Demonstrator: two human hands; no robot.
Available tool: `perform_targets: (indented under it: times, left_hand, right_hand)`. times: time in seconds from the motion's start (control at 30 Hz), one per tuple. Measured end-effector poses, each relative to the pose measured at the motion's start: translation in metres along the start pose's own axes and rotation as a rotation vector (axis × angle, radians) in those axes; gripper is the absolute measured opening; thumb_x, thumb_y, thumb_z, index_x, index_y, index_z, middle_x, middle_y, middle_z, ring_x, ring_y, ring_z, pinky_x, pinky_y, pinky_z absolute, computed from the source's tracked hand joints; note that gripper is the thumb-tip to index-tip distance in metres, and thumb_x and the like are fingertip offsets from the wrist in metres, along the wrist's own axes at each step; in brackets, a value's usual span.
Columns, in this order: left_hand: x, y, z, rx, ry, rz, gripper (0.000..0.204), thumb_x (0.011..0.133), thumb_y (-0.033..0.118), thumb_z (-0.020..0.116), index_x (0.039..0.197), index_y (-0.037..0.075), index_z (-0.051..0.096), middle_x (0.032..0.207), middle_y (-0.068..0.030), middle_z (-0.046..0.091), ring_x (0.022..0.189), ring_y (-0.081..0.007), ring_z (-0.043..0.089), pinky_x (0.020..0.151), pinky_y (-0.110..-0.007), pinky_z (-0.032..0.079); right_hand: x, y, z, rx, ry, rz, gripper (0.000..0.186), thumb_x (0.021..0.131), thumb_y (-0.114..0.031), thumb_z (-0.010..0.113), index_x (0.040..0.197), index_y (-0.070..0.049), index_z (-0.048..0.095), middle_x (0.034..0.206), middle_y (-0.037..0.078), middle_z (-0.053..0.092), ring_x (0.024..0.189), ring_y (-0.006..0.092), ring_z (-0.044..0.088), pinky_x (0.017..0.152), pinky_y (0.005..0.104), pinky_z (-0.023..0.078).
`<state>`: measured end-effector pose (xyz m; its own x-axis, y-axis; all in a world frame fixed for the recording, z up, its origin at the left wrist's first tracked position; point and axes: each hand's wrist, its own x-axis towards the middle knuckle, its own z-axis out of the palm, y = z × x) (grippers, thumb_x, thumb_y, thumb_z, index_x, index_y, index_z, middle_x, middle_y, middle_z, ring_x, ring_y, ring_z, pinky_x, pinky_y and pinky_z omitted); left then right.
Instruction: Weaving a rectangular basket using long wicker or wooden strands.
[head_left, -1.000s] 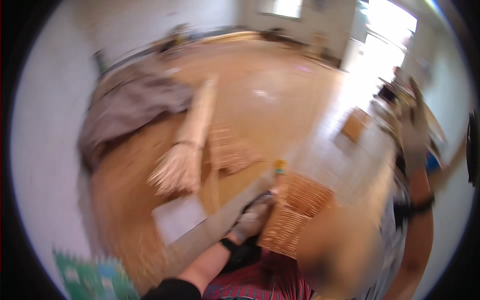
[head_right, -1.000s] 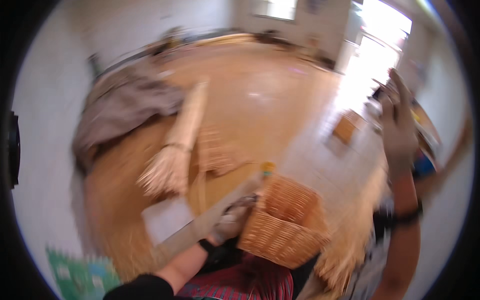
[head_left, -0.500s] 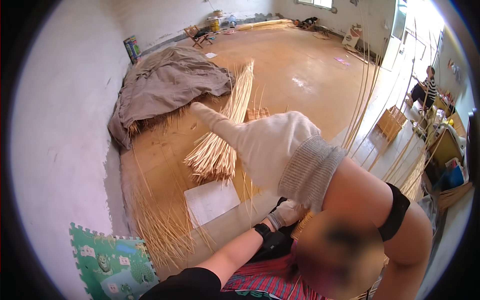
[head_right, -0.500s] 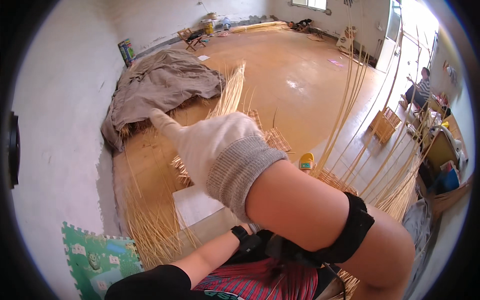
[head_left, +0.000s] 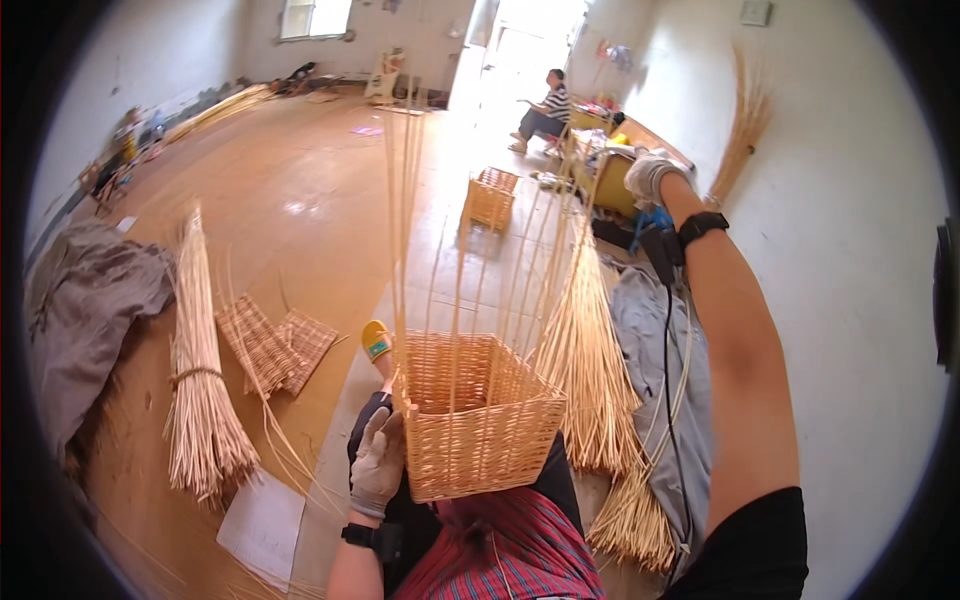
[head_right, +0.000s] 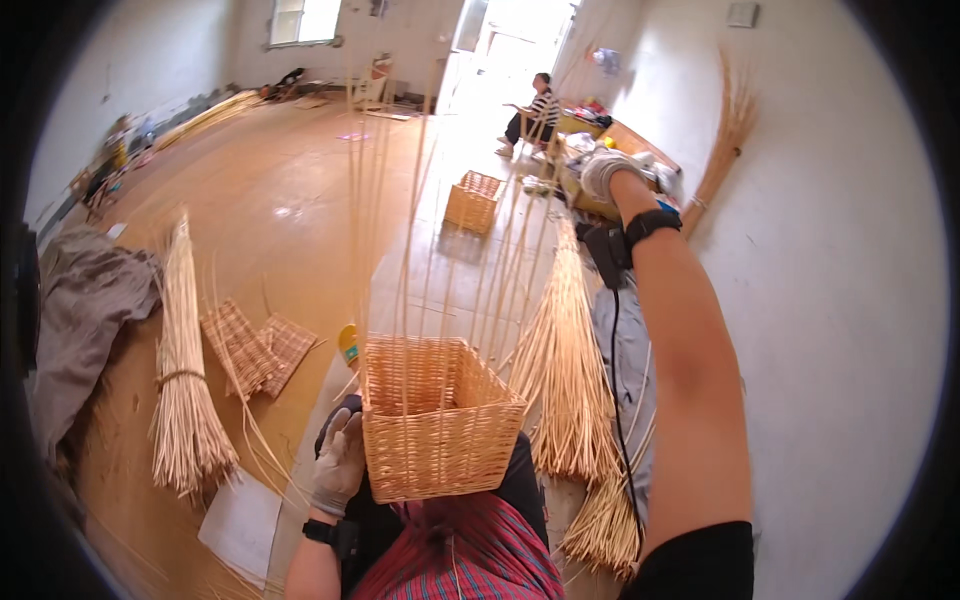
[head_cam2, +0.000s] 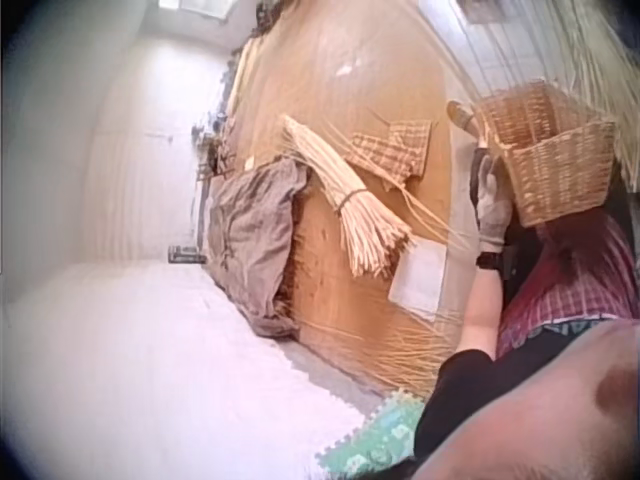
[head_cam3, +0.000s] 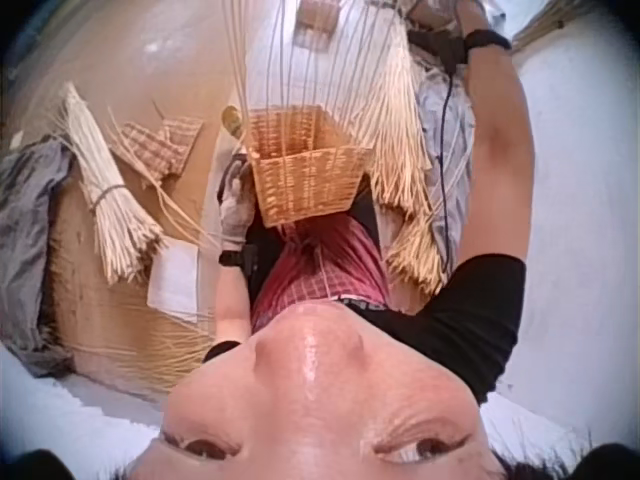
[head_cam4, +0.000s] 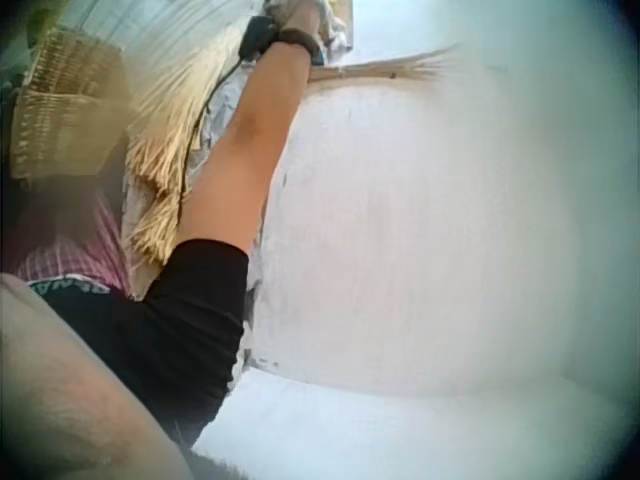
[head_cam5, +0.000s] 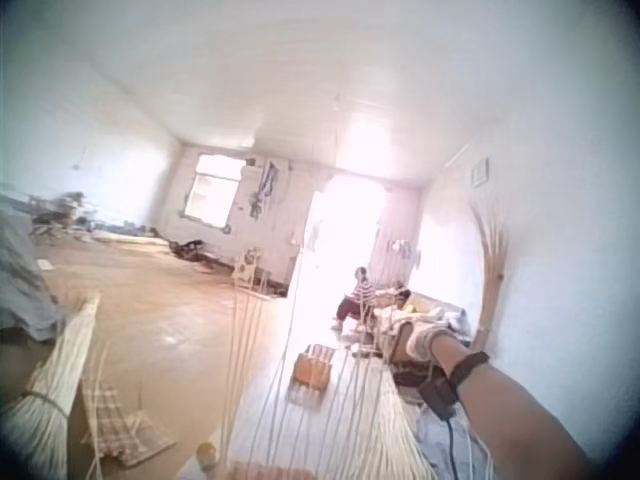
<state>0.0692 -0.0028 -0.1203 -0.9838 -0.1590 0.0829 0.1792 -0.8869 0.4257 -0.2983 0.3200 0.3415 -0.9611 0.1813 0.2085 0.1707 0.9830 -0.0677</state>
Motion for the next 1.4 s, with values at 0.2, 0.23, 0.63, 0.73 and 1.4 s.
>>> perform_targets:
  times: [0.2,0.23,0.63,0.73,1.4]
  left_hand:
    - [0.0,-0.008,-0.006,0.015,-0.017,0.012,0.041,0.109,0.016,0.046,0.149,0.009,0.046,0.149,-0.0157,0.054,0.14,-0.0278,0.05,0.119,-0.045,0.039]
    - [-0.001,-0.008,-0.006,-0.002,0.019,0.003,0.04,0.109,0.016,0.046,0.149,0.009,0.047,0.148,-0.0148,0.055,0.139,-0.0259,0.051,0.117,-0.045,0.042]
    - [-0.002,-0.003,0.018,0.511,-0.059,0.116,0.042,0.111,0.019,0.042,0.15,0.004,0.042,0.154,-0.0167,0.048,0.143,-0.0276,0.045,0.119,-0.042,0.037]
    - [-0.001,-0.008,0.014,0.524,0.051,0.018,0.047,0.111,0.025,0.044,0.151,0.002,0.041,0.155,-0.0155,0.046,0.141,-0.0267,0.047,0.117,-0.041,0.038]
    - [-0.025,-0.067,0.005,1.392,0.433,0.206,0.086,0.102,0.051,0.058,0.16,0.0,0.021,0.156,-0.022,0.038,0.133,-0.0337,0.048,0.112,-0.042,0.04]
  right_hand:
    - [0.05,0.038,0.026,0.04,0.112,0.007,0.084,0.096,-0.063,0.045,0.154,-0.003,0.037,0.134,0.023,0.064,0.114,0.0414,0.068,0.092,0.0522,0.058]
    - [0.048,0.028,0.025,0.141,0.078,0.072,0.081,0.096,-0.061,0.046,0.153,-0.003,0.039,0.134,0.023,0.064,0.115,0.0403,0.067,0.094,0.0509,0.057]
    - [-0.186,0.111,0.259,-0.049,-0.55,-0.408,0.05,0.09,-0.017,0.058,0.14,-0.015,0.059,0.135,0.015,0.066,0.121,0.0327,0.064,0.103,0.0424,0.051]
    - [-0.282,0.199,0.394,-0.034,-0.737,-0.229,0.054,0.085,-0.019,0.061,0.139,-0.015,0.061,0.132,0.017,0.067,0.121,0.0337,0.065,0.099,0.0461,0.053]
    - [-0.518,0.303,0.599,0.359,-1.133,0.104,0.044,0.078,-0.027,0.072,0.119,-0.011,0.072,0.121,0.017,0.071,0.112,0.0361,0.069,0.093,0.045,0.056]
